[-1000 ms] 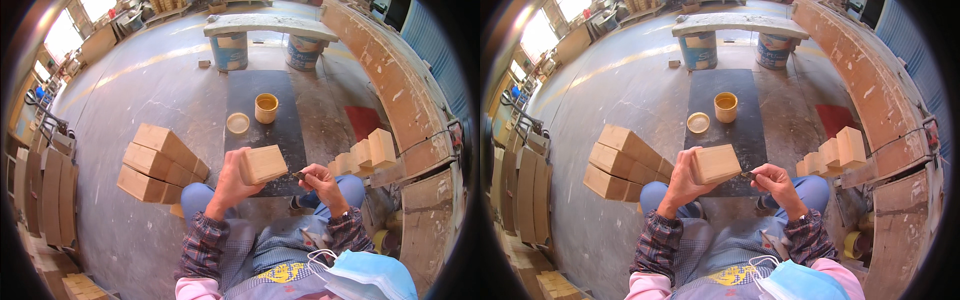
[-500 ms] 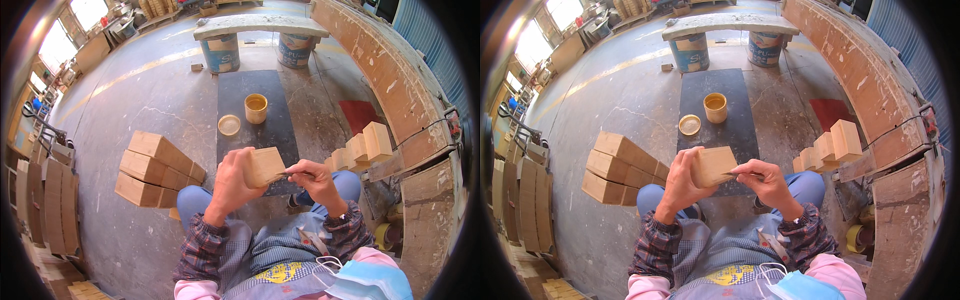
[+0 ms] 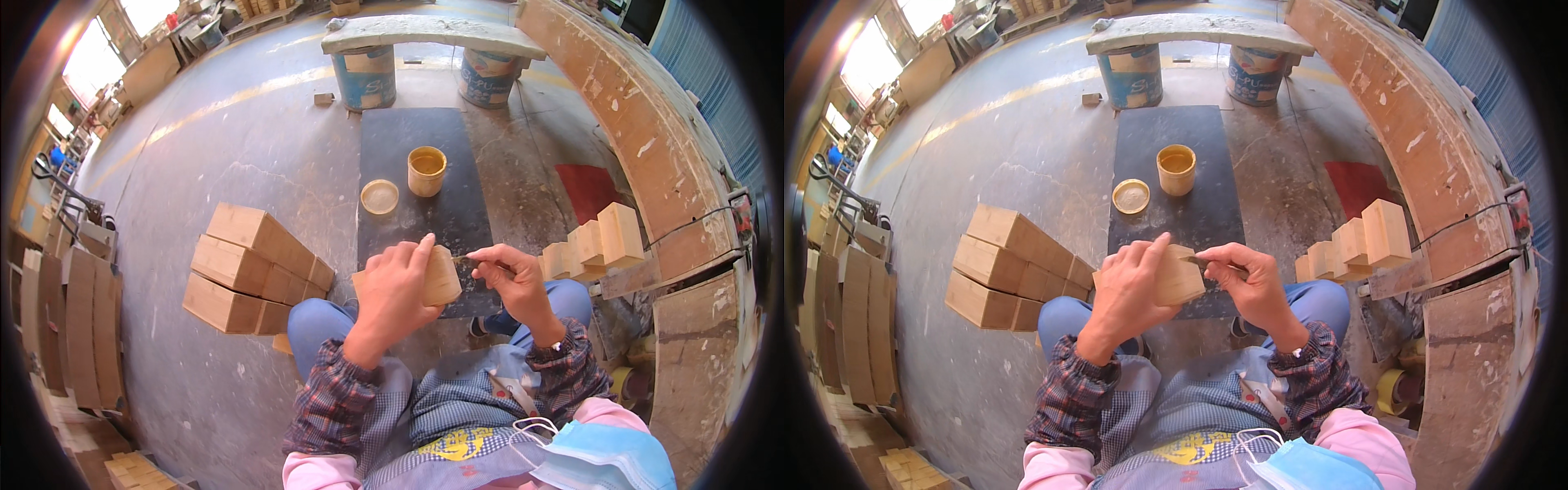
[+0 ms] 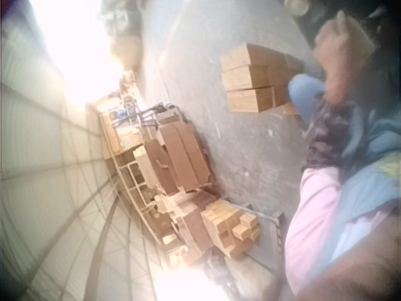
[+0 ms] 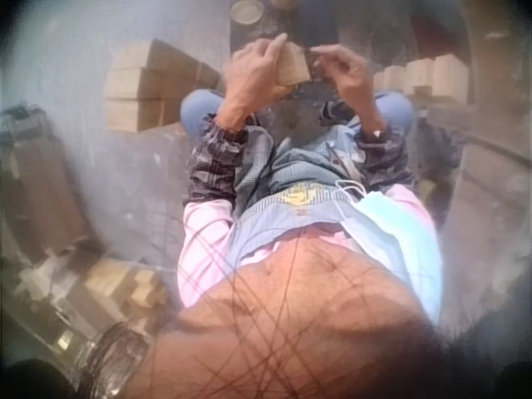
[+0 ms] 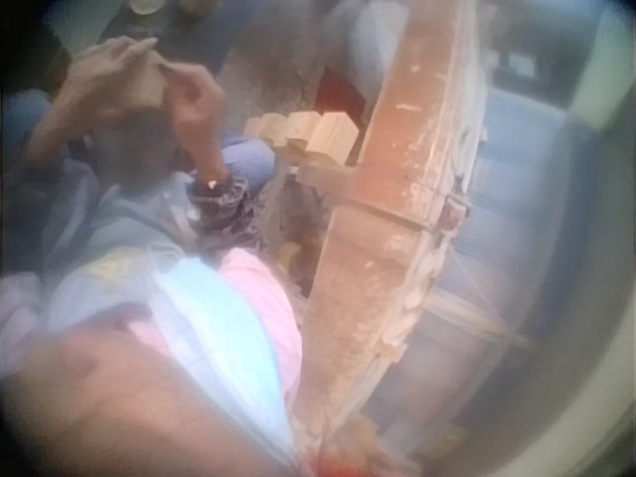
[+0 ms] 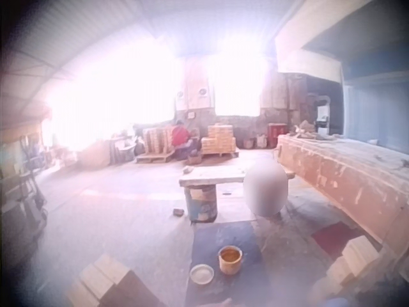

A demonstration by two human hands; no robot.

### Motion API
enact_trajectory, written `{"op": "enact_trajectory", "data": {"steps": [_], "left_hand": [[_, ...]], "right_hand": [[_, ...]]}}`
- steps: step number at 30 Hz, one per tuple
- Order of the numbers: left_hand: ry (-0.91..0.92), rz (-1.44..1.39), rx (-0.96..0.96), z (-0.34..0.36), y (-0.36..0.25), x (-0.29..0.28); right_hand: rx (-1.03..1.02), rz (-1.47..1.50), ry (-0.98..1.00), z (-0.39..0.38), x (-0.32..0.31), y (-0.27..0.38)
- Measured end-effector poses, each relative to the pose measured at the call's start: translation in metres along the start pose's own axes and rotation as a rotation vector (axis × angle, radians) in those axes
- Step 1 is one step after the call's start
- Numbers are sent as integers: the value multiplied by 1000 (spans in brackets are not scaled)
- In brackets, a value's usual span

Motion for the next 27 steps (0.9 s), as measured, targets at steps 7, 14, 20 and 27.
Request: {"op": "enact_trajectory", "data": {"steps": [7,14,20,27], "left_hand": [[129,133,51,13,6,43],[106,-156,-223,-26,85,2],[212,-338,-336,-30,110,27],[268,-736,-475,-26,117,43]], "right_hand": [[72,-64,-161,-14,-21,-19],[59,-203,-167,-37,-45,-63],[187,-169,-91,-50,-25,-97],[195,-128,-100,-55,-26,-86]]}}
Point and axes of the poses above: each hand's wrist, its own z-axis towards the middle knuckle, its own x-axis out of the palm, y = z × x, the point moved 5 cm from there along z, towards the middle knuckle, and after that the axes turned 15 degrees about -x, right-handed, at the moved point
